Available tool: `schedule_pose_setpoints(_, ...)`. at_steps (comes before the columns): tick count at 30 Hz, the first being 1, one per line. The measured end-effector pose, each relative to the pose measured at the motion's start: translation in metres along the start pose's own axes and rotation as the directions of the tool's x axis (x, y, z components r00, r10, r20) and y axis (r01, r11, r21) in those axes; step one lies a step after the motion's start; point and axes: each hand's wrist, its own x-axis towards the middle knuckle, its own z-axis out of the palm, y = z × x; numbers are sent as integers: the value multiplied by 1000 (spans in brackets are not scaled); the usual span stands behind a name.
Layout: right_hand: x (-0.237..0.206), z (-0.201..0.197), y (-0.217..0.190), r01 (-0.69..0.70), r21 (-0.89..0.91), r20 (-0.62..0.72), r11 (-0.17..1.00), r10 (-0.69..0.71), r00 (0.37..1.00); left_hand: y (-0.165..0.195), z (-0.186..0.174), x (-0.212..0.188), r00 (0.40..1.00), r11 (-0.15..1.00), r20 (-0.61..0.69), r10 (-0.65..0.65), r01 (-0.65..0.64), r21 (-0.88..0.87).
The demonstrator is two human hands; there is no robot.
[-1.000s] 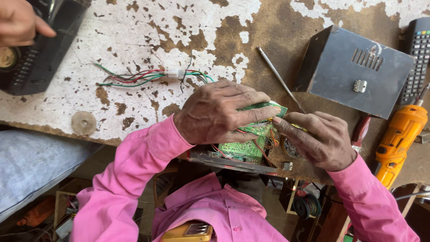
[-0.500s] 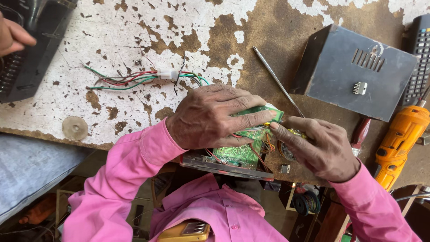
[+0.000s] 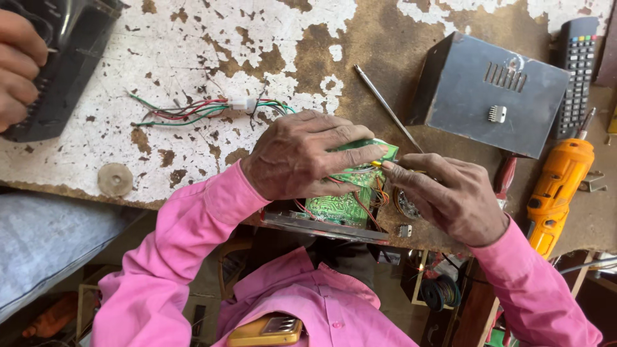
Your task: The person repairs an electronic device by soldering a small component onto a circuit board. They use a soldering iron and a screwdriver to manipulate the board and components, then reassemble the device casing.
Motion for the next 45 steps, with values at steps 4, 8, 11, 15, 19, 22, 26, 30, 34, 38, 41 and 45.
schedule_pose_setpoints(4, 1, -3, 2, 15, 13, -9, 1000, -15, 1000, 0, 0, 2, 1000, 1000, 5, 2, -2, 9)
schedule_pose_setpoints(8, 0, -3, 4, 19, 7, -8, 1000, -19, 1000, 0, 0, 1, 1000, 1000, 11, -3, 3, 4)
schedule_pose_setpoints(11, 1, -3, 7, 32, -4, 4, 999, -32, 999, 0, -3, 1, 1000, 1000, 14, -5, 5, -22)
schedule_pose_setpoints(15, 2, -5, 11, 44, 38, 29, 998, -45, 999, 3, -5, 2, 1000, 1000, 15, -6, 6, 0)
schedule_pose_setpoints(19, -6, -9, 13, 30, 16, 38, 999, -30, 999, 0, -5, -2, 1000, 1000, 8, 6, -6, -10)
schedule_pose_setpoints(22, -12, -8, 16, 17, -17, 33, 1000, -16, 999, -4, -1, -5, 1000, 1000, 1, 5, -5, -23)
schedule_pose_setpoints(26, -10, -1, 22, 43, 46, -22, 998, -42, 999, -11, 6, 0, 999, 999, 30, 30, -29, -27)
schedule_pose_setpoints(30, -9, 3, 7, -129, 112, -281, 985, 156, 947, -11, -2, -2, 1000, 1000, 6, -1, 1, -6)
schedule_pose_setpoints(34, 12, 22, -12, -353, 313, -310, 882, 446, 839, -18, -2, 2, 994, 997, 79, -74, 75, -14)
schedule_pose_setpoints(38, 43, 30, -6, -141, 104, -301, 985, 166, 939, -26, -4, 2, 995, 990, 6, -95, 94, 106)
schedule_pose_setpoints(41, 56, 27, -1, -99, -41, -193, 994, 89, 977, -28, -3, 5, 977, 981, 95, -192, 194, -7)
schedule_pose_setpoints(45, 59, 20, -5, -61, -212, -145, 975, 30, 989, -25, 2, 7, 968, 971, 77, -238, 240, -18)
